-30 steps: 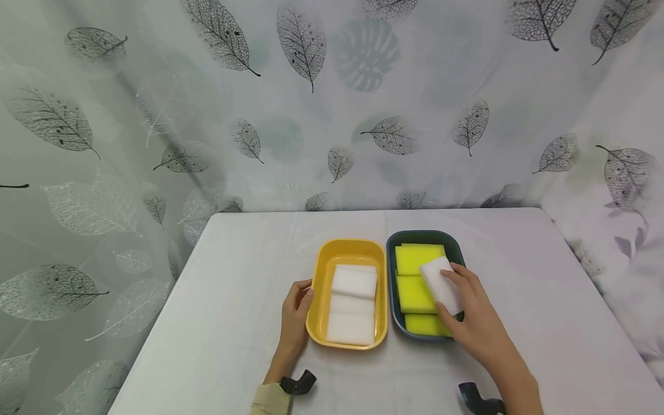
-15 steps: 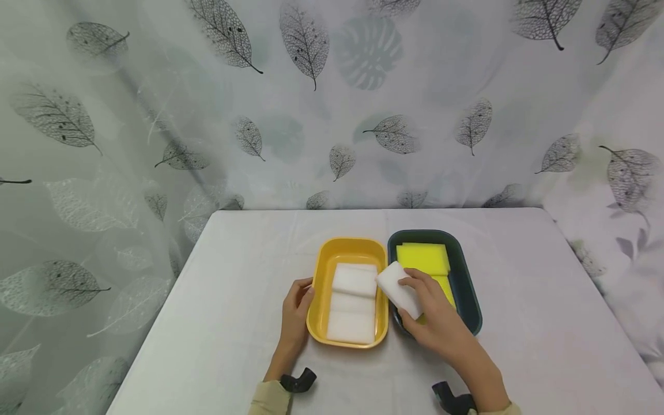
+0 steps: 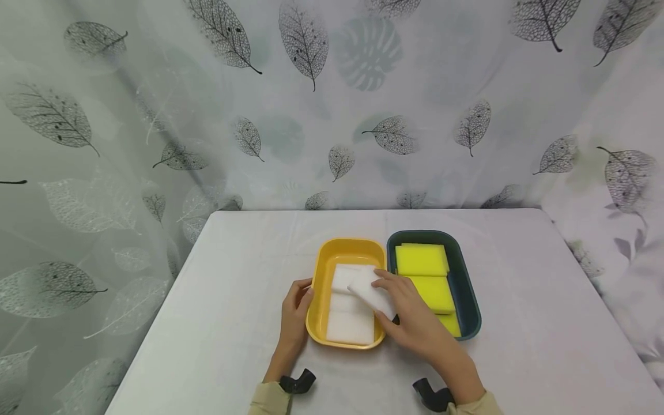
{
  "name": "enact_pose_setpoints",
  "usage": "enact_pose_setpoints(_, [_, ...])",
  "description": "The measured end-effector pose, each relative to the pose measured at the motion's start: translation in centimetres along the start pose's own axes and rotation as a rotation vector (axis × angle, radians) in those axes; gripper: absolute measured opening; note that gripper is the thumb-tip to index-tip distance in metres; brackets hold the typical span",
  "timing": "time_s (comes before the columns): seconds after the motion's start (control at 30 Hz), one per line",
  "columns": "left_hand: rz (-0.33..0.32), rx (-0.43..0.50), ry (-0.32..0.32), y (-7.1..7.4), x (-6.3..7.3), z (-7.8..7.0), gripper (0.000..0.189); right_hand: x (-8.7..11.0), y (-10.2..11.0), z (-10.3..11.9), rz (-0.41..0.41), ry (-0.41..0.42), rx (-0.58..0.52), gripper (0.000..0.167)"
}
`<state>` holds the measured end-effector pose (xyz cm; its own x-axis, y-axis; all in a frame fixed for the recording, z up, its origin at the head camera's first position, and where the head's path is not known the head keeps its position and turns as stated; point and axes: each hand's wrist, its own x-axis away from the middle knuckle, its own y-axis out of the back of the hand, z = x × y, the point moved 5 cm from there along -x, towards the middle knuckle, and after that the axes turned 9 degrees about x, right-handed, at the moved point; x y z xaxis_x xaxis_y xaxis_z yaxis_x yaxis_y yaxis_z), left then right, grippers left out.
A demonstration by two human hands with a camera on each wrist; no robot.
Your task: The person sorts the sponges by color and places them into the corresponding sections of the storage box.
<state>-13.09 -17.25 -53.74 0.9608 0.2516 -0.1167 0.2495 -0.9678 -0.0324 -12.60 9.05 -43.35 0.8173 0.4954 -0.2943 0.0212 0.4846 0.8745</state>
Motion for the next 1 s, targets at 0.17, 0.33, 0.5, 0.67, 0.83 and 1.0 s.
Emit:
enact_pose_setpoints(0.17, [-0.001, -0.006, -0.003, 0.0, -0.1, 0.0, 0.025, -0.5, -0.6, 0.5, 0.045, 0.012, -0.039, 0.054])
enact_pose_setpoints(0.33, [-0.008, -0.016, -0.003, 0.0, 0.0, -0.1, 0.025, -1.0, -1.2, 1.0, 0.086, 0.055, -0.059, 0.049])
enact_pose_setpoints(0.5, [-0.007, -0.012, 0.002, 0.0, 0.1, -0.2, 0.024, -1.6, -1.8, 1.5, 0.124, 0.101, -0.084, 0.045])
enact_pose_setpoints(0.67, [-0.002, -0.007, 0.009, 0.0, 0.3, -0.3, 0.025, -2.0, -2.8, 2.0, 0.193, 0.127, -0.087, 0.04])
enact_pose_setpoints(0.83, [-0.002, -0.014, 0.016, 0.0, 0.3, -0.4, 0.025, -2.3, -3.6, 2.4, 0.247, 0.161, -0.093, 0.035])
enact_pose_setpoints(1.0, [-0.007, -0.017, 0.019, 0.0, 0.2, -0.3, 0.025, -2.5, -4.3, 2.4, 0.306, 0.185, -0.083, 0.033])
